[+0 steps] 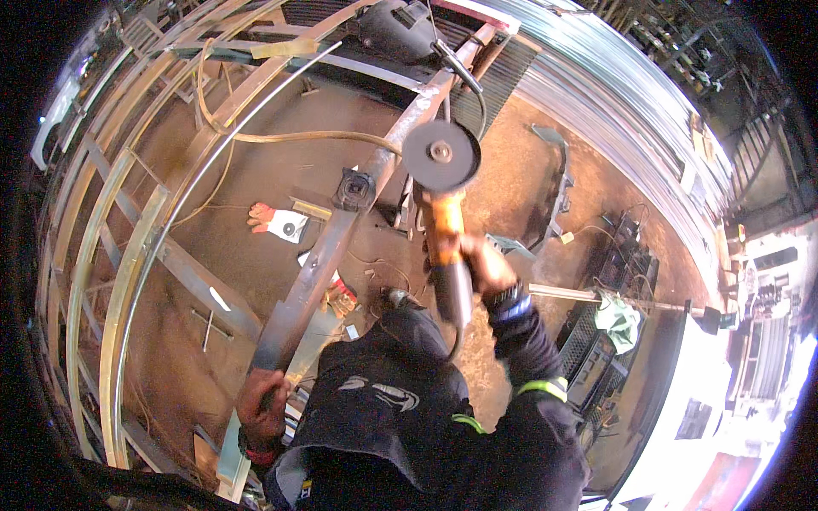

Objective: The person uses an angle grinder to cut a metal bar, creating sparks. They measure the bar with a tape measure and mark it with a square and a marker before making additional cuts.

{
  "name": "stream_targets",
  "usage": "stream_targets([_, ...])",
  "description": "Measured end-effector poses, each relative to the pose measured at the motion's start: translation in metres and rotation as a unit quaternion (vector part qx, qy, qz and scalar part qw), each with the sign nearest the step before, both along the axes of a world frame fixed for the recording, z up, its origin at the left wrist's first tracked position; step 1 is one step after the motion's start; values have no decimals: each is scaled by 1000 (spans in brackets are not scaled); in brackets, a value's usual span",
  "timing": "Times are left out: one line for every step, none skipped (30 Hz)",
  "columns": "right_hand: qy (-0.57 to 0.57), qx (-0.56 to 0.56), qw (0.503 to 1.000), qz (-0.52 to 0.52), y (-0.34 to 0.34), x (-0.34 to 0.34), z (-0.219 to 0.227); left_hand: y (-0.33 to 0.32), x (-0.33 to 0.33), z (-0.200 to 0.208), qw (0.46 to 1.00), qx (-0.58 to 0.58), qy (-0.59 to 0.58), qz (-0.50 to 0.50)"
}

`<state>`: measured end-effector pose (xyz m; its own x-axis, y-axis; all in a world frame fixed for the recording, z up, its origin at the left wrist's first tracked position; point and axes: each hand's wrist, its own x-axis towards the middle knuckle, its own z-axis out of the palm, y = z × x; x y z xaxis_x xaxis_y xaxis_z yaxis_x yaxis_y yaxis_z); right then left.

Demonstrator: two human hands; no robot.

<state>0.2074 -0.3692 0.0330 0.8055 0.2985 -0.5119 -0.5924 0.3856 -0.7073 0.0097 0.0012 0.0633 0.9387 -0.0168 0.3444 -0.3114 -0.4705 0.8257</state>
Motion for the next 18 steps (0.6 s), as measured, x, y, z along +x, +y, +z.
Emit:
stream_targets([-49,-35,997,42,-10,33,0,-9,11,0,999,31,18,32])
stream_targets([-101,-69,989,81,-19,65,-1,-19,17,-2,999,25,18,34])
stream_targets([-136,-102,980,102,-24,93,7,-31,29,-5,999,15,7,38])
stream_targets([-171,-135,968,123,-27,117,18,-41,41,-9,999,5,-4,42])
stream_targets([-153,-167,964,141,-19,140,34,-49,48,-12,1000,-8,-10,27])
stream_targets([-104,-190,960,176,-22,167,34,-57,56,-10,1000,6,-1,26])
stream_targets([-129,-164,962,175,-22,193,29,-66,64,-7,999,20,7,25])
stream_targets([-151,-150,962,173,-25,221,22,-76,71,-8,999,21,15,23])
stream_targets([-226,-135,952,155,-36,256,-5,-86,75,-9,998,36,21,39])
stream_targets([-275,-204,921,186,-34,285,-4,-97,76,-13,996,-4,11,84])
stream_targets([-286,-199,919,183,-26,306,0,-109,74,-19,991,-43,0,126])
stream_targets([-298,-185,919,182,-7,317,12,-117,72,-22,982,-75,-12,171])
stream_targets([-316,-243,896,194,7,322,27,-124,68,-20,976,-43,20,214])
stream_targets([-331,-268,879,215,1,348,22,-129,69,-20,973,-33,36,225])
stream_targets([-352,-264,871,219,7,360,23,-131,68,-19,969,-17,56,239])
stream_targets([-373,-259,862,223,13,371,23,-133,66,-19,964,-1,77,253])
stream_targets([-358,-314,844,247,19,387,22,-139,63,-26,958,-19,84,275])
stream_targets([-368,-349,827,242,19,400,17,-143,64,-29,959,-7,79,271])
